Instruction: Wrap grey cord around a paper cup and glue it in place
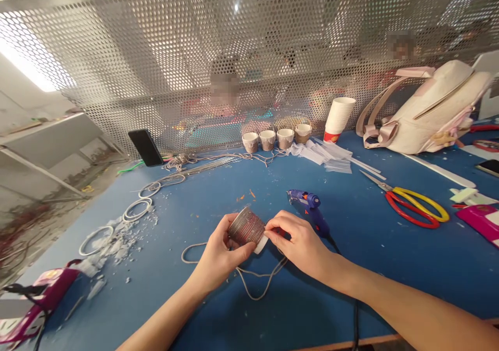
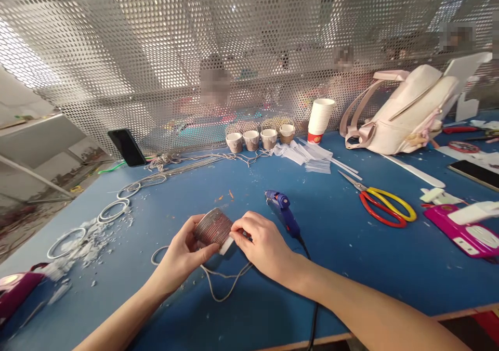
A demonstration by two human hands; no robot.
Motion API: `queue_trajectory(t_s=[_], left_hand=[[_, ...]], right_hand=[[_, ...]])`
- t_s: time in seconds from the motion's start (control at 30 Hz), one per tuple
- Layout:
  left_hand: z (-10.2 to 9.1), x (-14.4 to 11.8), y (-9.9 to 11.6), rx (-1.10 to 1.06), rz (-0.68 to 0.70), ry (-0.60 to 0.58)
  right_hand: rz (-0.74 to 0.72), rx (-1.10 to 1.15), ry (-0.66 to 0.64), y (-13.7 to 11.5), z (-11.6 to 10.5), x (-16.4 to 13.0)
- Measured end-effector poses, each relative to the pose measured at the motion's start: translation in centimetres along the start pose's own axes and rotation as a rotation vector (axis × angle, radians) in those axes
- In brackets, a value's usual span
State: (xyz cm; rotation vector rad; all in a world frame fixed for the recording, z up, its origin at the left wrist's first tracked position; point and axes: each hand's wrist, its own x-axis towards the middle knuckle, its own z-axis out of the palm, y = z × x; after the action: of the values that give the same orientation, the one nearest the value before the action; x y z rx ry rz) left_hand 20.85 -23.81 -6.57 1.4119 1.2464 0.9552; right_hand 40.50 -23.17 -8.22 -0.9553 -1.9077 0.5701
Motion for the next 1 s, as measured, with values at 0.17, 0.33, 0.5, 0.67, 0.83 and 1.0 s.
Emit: queue_trajectory(t_s=[0.17,0.33,0.5,0.67,0.83,1.0], left_hand=[[0.1,0.1,0.1,-0.03,0.002,0.003],[0.1,0.0,0.4,-0.048,-0.006,-0.005],[0.0,-0.1,0.7,-0.083,-0.015,-0.016],[-0.1,-0.1,0.9,-0.09,-0.027,0.004],[-0.3,-0.2,1.1,-0.072,-0.033,0.03],[-0.2,-0.2,1.1,-0.114,-0.016,0.041]], right_hand=[[0.029,0.026,-0.009,0.1,0.0,0.1],[0.08,0.07,-0.014,0.2,0.0,0.1],[0.098,0.088,-0.007,0.0,0.0,0.1],[0.139,0.118,-0.02,0.0,0.0,0.3],[0.154,0.123,-0.014,-0.1,0.0,0.4],[0.197,0.147,-0.021,-0.4,-0.2,0.5]])
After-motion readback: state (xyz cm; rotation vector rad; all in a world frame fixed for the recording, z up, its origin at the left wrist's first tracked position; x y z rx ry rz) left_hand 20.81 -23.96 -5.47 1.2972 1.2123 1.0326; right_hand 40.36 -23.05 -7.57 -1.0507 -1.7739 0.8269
